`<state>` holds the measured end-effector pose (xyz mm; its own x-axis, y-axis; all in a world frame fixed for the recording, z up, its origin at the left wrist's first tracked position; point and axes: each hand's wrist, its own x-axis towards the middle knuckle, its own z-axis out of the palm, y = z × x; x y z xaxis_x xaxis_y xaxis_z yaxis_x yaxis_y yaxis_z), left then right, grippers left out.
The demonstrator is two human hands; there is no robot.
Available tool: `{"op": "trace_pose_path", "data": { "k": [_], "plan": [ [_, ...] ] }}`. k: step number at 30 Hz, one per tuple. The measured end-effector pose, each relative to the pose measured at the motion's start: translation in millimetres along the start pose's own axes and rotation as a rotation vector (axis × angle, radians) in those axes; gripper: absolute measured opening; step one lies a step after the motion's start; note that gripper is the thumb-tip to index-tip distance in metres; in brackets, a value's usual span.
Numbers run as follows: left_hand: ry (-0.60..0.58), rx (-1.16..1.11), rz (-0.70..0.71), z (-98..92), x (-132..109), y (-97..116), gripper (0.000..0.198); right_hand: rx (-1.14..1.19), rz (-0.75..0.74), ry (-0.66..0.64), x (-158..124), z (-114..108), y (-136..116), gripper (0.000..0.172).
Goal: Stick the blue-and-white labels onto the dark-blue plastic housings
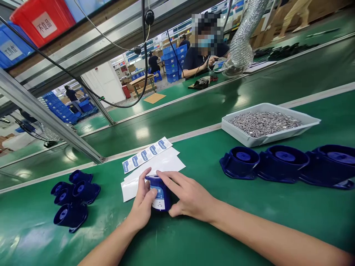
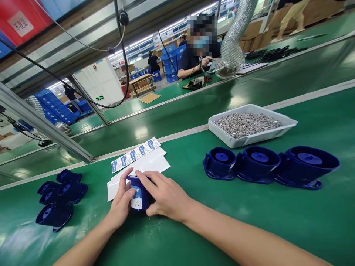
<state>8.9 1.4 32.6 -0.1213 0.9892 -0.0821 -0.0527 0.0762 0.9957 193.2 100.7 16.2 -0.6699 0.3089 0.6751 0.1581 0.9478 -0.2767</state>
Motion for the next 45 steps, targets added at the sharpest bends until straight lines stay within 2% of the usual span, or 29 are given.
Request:
{"op": "trace_pose_path", "data": {
  "k": [6, 15, 19, 22, 24, 26, 27, 29, 31, 33, 34, 35, 37, 39, 45],
  "plan": [
    [0.033, 0.174, 0.033, 4.2, -3, 1, 0.074, -0.152, -0.021, -0.057, 2, -2, -14, 0.092],
    [0.016, 0.237, 0.034, 3.6, -8, -2, 0.089, -0.173, 0.025, -0.096, -1, -1, -19, 0.096],
    [-0.010, 0.223, 0.017, 5.5, -10, 0, 0.109, -0.110, 0.038, -0.104, -5, -2, -14, 0.099],
    [-0.020, 0.243, 0.071, 5.0, -9, 0, 0.129, -0.039, 0.020, -0.049, -6, -4, -8, 0.100],
    [-0.010, 0.286, 0.142, 2.2, -9, -3, 0.141, 0.085, 0.012, -0.005, -6, -4, -2, 0.102],
    [0.002, 0.306, 0.209, -1.2, -8, -6, 0.149, 0.290, 0.083, 0.019, -7, -4, 5, 0.112],
    [-0.001, 0.282, 0.235, -2.3, -7, -8, 0.147, 0.391, 0.135, 0.011, -8, -3, 8, 0.118],
    [-0.027, 0.187, 0.269, -2.7, -7, -11, 0.131, 0.493, 0.206, -0.046, -11, -3, 14, 0.131],
    [-0.038, 0.106, 0.307, -1.0, -7, -13, 0.110, 0.405, 0.193, -0.096, -12, -4, 17, 0.144],
    [-0.012, 0.082, 0.350, 1.7, -7, -14, 0.095, 0.204, 0.103, -0.066, -11, -7, 18, 0.147],
    [0.005, 0.078, 0.369, 2.9, -6, -14, 0.092, 0.099, 0.036, -0.022, -10, -9, 17, 0.140],
    [0.017, 0.067, 0.383, 3.8, -6, -13, 0.091, 0.006, -0.048, 0.023, -7, -12, 15, 0.126],
    [0.014, 0.034, 0.405, 4.7, -6, -11, 0.089, -0.106, -0.208, 0.096, -2, -19, 10, 0.087],
    [0.001, 0.007, 0.439, 4.5, -6, -8, 0.089, -0.126, -0.255, 0.146, 4, -26, 3, 0.061],
    [0.024, -0.022, 0.546, 5.0, -8, -4, 0.084, -0.060, -0.124, 0.224, 9, -34, -13, 0.044]
  ]
}}
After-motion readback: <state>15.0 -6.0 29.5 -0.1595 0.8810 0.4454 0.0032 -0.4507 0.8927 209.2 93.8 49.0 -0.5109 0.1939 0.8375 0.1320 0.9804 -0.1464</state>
